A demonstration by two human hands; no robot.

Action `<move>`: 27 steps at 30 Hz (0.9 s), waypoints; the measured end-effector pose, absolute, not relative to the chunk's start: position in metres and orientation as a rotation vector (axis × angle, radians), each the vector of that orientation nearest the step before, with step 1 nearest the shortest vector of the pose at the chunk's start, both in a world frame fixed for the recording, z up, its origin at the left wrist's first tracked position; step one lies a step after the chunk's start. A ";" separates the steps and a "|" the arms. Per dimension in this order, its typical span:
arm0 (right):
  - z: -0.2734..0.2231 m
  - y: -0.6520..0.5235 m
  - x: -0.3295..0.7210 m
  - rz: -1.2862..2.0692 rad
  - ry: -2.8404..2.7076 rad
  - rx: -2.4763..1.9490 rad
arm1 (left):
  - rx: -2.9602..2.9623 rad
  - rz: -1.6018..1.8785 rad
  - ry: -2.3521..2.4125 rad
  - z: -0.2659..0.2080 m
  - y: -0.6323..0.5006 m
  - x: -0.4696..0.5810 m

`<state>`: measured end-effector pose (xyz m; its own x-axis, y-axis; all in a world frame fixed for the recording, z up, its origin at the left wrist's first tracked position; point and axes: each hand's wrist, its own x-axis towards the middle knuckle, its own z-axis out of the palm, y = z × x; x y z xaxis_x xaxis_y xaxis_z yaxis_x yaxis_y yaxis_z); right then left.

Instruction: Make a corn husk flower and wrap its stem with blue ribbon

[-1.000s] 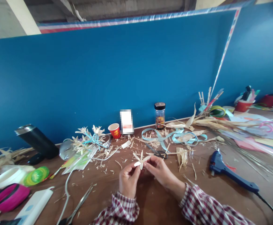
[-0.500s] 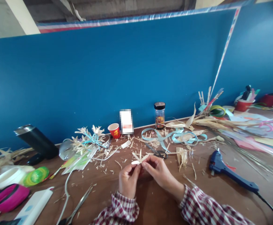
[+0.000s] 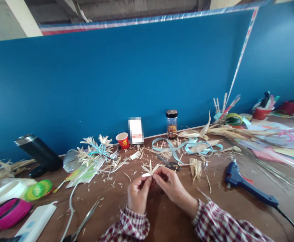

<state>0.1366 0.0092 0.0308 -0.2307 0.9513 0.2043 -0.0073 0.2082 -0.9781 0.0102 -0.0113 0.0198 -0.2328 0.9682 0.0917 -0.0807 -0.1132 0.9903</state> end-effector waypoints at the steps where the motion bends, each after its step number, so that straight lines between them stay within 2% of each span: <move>1: 0.030 0.010 0.136 1.204 -1.482 -0.945 | 1.097 1.514 1.264 0.020 -0.012 0.011; 27: 0.026 0.010 0.135 1.132 -1.467 -0.956 | 1.373 1.541 1.390 0.016 -0.013 0.007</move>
<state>0.1346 0.0100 0.0263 -0.1784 0.9540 0.2411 0.0091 0.2466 -0.9691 0.0070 -0.0126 0.0164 -0.2477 0.9295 0.2734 0.1764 -0.2342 0.9561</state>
